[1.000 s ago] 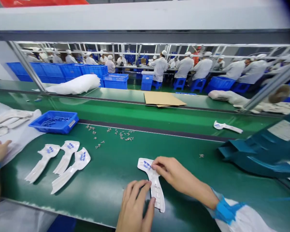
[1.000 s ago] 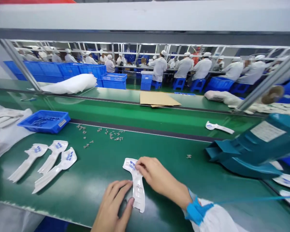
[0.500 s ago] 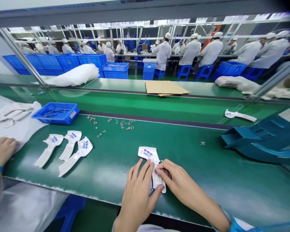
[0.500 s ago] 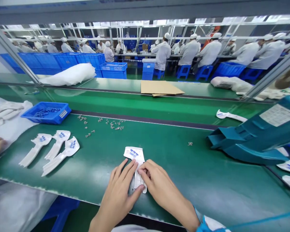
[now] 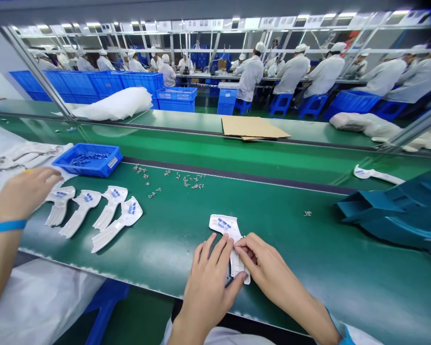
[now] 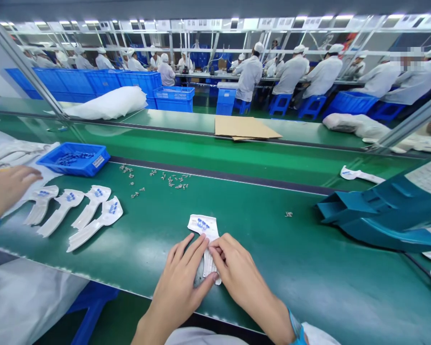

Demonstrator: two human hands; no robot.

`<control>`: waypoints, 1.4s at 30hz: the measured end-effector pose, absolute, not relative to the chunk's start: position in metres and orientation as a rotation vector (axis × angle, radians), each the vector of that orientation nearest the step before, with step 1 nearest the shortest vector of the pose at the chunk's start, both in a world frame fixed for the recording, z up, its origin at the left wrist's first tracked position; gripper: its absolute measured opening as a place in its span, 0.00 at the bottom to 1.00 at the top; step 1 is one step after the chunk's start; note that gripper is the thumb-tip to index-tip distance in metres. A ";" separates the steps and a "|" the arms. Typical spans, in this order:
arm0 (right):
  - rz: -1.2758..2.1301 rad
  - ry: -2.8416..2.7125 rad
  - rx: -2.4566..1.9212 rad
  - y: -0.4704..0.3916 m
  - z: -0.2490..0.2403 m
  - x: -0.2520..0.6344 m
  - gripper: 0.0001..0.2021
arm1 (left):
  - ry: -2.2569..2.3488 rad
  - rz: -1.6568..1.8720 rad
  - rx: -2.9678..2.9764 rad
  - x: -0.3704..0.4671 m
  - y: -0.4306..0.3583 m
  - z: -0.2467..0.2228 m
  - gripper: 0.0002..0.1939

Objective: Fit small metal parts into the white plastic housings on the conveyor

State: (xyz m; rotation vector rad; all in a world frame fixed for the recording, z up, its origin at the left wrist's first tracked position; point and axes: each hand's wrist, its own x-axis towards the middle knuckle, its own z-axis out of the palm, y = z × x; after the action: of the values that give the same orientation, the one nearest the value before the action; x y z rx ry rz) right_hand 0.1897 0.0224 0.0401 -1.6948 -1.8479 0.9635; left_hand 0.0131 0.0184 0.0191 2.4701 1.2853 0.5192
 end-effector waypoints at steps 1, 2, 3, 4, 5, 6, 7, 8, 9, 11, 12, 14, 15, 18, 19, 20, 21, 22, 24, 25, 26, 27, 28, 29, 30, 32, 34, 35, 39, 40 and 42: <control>0.973 -1.842 -1.686 0.022 0.039 0.190 0.13 | 1.280 0.521 2.474 0.013 0.019 0.019 0.30; 0.983 -1.835 -1.679 0.021 0.039 0.190 0.13 | 1.279 0.522 2.475 0.013 0.019 0.018 0.30; 0.989 -1.824 -1.674 0.021 0.038 0.190 0.13 | 1.277 0.522 2.477 0.013 0.019 0.018 0.30; 0.992 -1.812 -1.673 0.021 0.037 0.190 0.13 | 1.279 0.521 2.477 0.013 0.019 0.018 0.30; 0.993 -1.800 -1.671 0.020 0.036 0.190 0.13 | 1.279 0.521 2.479 0.013 0.019 0.018 0.30; 0.994 -1.790 -1.669 0.020 0.035 0.190 0.13 | 1.280 0.522 2.480 0.013 0.019 0.017 0.30; 0.996 -1.782 -1.667 0.020 0.034 0.190 0.13 | 1.280 0.521 2.481 0.013 0.019 0.017 0.30; 0.997 -1.775 -1.665 0.020 0.034 0.190 0.13 | 1.279 0.520 2.483 0.013 0.019 0.017 0.30; 0.997 -1.769 -1.664 0.020 0.034 0.189 0.13 | 1.278 0.516 2.484 0.013 0.019 0.017 0.30; 0.991 -1.758 -1.667 0.020 0.033 0.189 0.13 | 1.278 0.510 2.488 0.012 0.019 0.017 0.30; 0.987 -1.754 -1.668 0.020 0.033 0.189 0.13 | 1.279 0.509 2.490 0.012 0.019 0.017 0.30; 0.975 -1.750 -1.669 0.019 0.033 0.188 0.13 | 1.282 0.512 2.494 0.012 0.019 0.017 0.30; 0.969 -1.748 -1.667 0.019 0.032 0.188 0.12 | 1.280 0.513 2.496 0.013 0.019 0.017 0.30; 0.972 -1.744 -1.655 0.018 0.031 0.188 0.12 | 1.274 0.519 2.505 0.013 0.018 0.018 0.30; 0.979 -1.743 -1.651 0.018 0.031 0.188 0.12 | 1.274 0.521 2.506 0.013 0.018 0.018 0.30; 0.984 -1.743 -1.648 0.018 0.031 0.188 0.13 | 1.276 0.524 2.507 0.014 0.018 0.018 0.30; 0.982 -1.742 -1.648 0.017 0.031 0.188 0.13 | 1.279 0.529 2.506 0.014 0.019 0.018 0.30; 0.975 -1.741 -1.649 0.017 0.031 0.188 0.13 | 1.282 0.534 2.505 0.014 0.019 0.018 0.30; 0.951 -1.737 -1.653 0.016 0.030 0.187 0.13 | 1.283 0.544 2.504 0.014 0.019 0.018 0.30; 0.937 -1.736 -1.656 0.016 0.030 0.186 0.13 | 1.280 0.544 2.504 0.014 0.019 0.018 0.30; 0.924 -1.738 -1.657 0.015 0.029 0.186 0.13 | 1.277 0.541 2.505 0.013 0.019 0.018 0.30; 0.910 -1.743 -1.655 0.015 0.028 0.186 0.12 | 1.274 0.534 2.506 0.013 0.019 0.019 0.30; 0.893 -1.749 -1.651 0.015 0.028 0.186 0.12 | 1.273 0.526 2.506 0.013 0.019 0.019 0.30; 0.874 -1.756 -1.649 0.014 0.027 0.186 0.12 | 1.273 0.520 2.506 0.013 0.019 0.020 0.29; 0.853 -1.763 -1.649 0.014 0.026 0.186 0.11 | 1.276 0.517 2.506 0.013 0.019 0.020 0.29; 0.828 -1.767 -1.665 0.016 0.024 0.188 0.11 | 1.278 0.515 2.503 0.013 0.020 0.021 0.30; 0.840 -1.758 -1.705 0.018 0.024 0.187 0.10 | 1.275 0.515 2.507 0.013 0.020 0.021 0.30; 0.857 -1.750 -1.727 0.019 0.024 0.186 0.10 | 1.273 0.514 2.513 0.013 0.020 0.020 0.30; 0.965 -1.737 -1.712 0.024 0.034 0.183 0.07 | 1.290 0.565 2.584 0.012 0.020 0.015 0.29; 0.993 -1.745 -1.681 0.026 0.037 0.187 0.07 | 1.293 0.590 2.609 0.011 0.021 0.013 0.29; 0.943 -1.735 -1.663 0.033 0.042 0.204 0.09 | 1.289 0.640 2.654 0.010 0.023 0.008 0.30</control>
State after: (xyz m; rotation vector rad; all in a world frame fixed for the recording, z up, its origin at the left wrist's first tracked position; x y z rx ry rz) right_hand 0.2040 0.0325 0.0417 -1.6630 -1.7351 0.9433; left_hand 0.0097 0.0231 0.0082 2.6536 1.2888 0.6400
